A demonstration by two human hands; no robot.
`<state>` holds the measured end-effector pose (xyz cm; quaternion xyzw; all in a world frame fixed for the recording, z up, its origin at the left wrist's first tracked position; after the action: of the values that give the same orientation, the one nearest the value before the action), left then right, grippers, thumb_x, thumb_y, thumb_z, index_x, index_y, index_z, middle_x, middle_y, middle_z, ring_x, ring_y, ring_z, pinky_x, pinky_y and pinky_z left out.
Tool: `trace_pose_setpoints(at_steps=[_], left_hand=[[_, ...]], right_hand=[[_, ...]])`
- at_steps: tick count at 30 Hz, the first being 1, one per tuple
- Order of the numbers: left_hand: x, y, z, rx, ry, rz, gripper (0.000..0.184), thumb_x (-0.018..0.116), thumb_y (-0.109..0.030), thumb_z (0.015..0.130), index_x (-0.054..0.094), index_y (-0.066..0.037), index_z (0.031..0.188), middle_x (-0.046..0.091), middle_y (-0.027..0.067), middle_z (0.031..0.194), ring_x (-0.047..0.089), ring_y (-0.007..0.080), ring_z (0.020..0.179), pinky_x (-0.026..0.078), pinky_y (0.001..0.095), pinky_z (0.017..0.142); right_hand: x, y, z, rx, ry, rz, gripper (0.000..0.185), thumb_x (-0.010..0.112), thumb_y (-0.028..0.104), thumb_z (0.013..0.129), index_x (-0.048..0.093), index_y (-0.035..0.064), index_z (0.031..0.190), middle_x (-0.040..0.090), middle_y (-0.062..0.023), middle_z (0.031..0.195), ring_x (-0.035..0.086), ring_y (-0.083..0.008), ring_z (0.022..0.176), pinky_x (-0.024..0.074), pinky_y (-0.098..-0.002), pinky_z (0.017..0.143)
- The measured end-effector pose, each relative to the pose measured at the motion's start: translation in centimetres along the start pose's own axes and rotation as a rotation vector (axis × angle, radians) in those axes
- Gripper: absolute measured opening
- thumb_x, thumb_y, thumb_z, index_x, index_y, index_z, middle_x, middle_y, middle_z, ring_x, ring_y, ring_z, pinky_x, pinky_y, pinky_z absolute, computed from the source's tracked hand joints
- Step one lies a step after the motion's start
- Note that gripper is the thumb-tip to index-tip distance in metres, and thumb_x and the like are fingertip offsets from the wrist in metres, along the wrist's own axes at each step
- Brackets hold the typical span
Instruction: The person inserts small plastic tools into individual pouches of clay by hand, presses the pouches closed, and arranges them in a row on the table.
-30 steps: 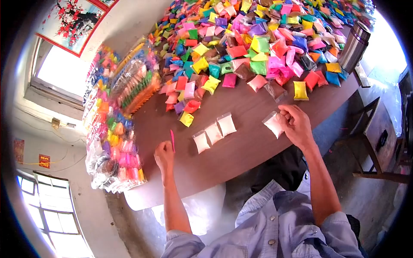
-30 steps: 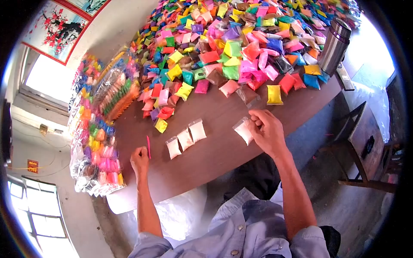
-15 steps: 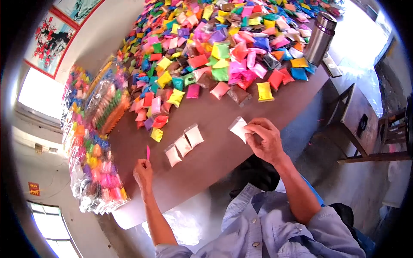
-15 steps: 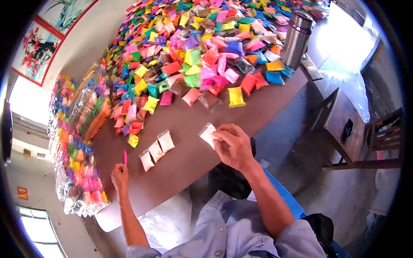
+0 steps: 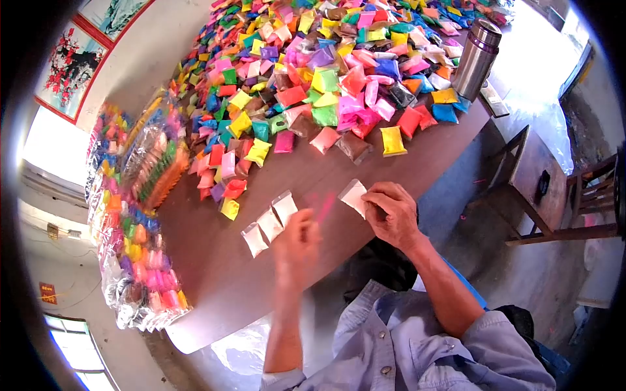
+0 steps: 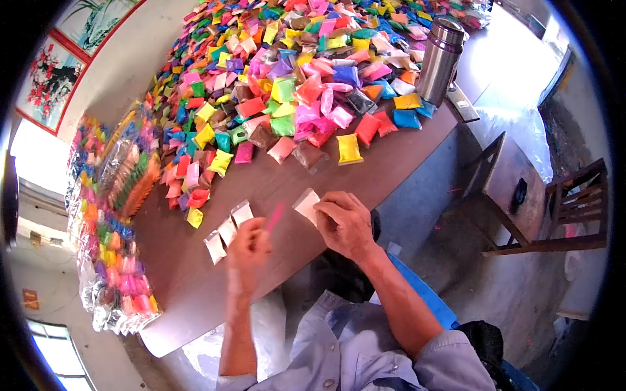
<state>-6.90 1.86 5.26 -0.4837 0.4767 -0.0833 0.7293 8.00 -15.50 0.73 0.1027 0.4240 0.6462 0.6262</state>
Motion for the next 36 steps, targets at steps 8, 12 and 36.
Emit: trace_pose_setpoints(at_steps=[8,12,36], left_hand=[[6.0,-1.3,1.9,0.237,0.006,0.123,0.009,0.069,-0.008,0.094,0.071,-0.003,0.102,0.071,0.0192,0.092,0.070,0.0383,0.083,0.055,0.0451,0.071],[6.0,-0.9,3.4,0.276,-0.008,0.186,0.012,0.071,-0.009,0.094,0.073,0.000,0.101,0.072,0.0167,0.085,0.068,0.0265,0.071,0.054,0.0356,0.067],[7.3,-1.9,7.6,0.310,0.059,0.407,0.016,0.066,-0.018,0.095,0.074,-0.005,0.101,0.073,0.0173,0.096,0.070,0.0391,0.088,0.055,0.0460,0.076]], right_hand=[[0.3,-0.4,0.0,-0.028,-0.061,0.009,0.021,0.077,-0.002,0.073,0.071,0.0065,0.091,0.069,-0.0090,0.096,0.067,-0.0307,0.085,0.0558,-0.0379,0.076],[0.5,-0.5,0.0,-0.020,-0.053,-0.009,0.026,0.075,-0.004,0.070,0.072,0.0084,0.093,0.070,-0.0068,0.097,0.068,-0.0285,0.084,0.0556,-0.0372,0.076],[0.5,0.0,0.7,-0.037,-0.074,-0.051,0.025,0.075,-0.001,0.073,0.071,0.0073,0.096,0.072,-0.0076,0.103,0.068,-0.0291,0.084,0.0563,-0.0366,0.076]])
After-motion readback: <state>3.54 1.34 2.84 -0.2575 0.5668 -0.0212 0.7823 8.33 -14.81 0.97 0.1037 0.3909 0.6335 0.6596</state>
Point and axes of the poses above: each hand's wrist, its own z-axis towards the middle knuckle, its own x-axis out of the palm, y = z × x, the point moved 3 cm from there along z, towards the middle knuckle
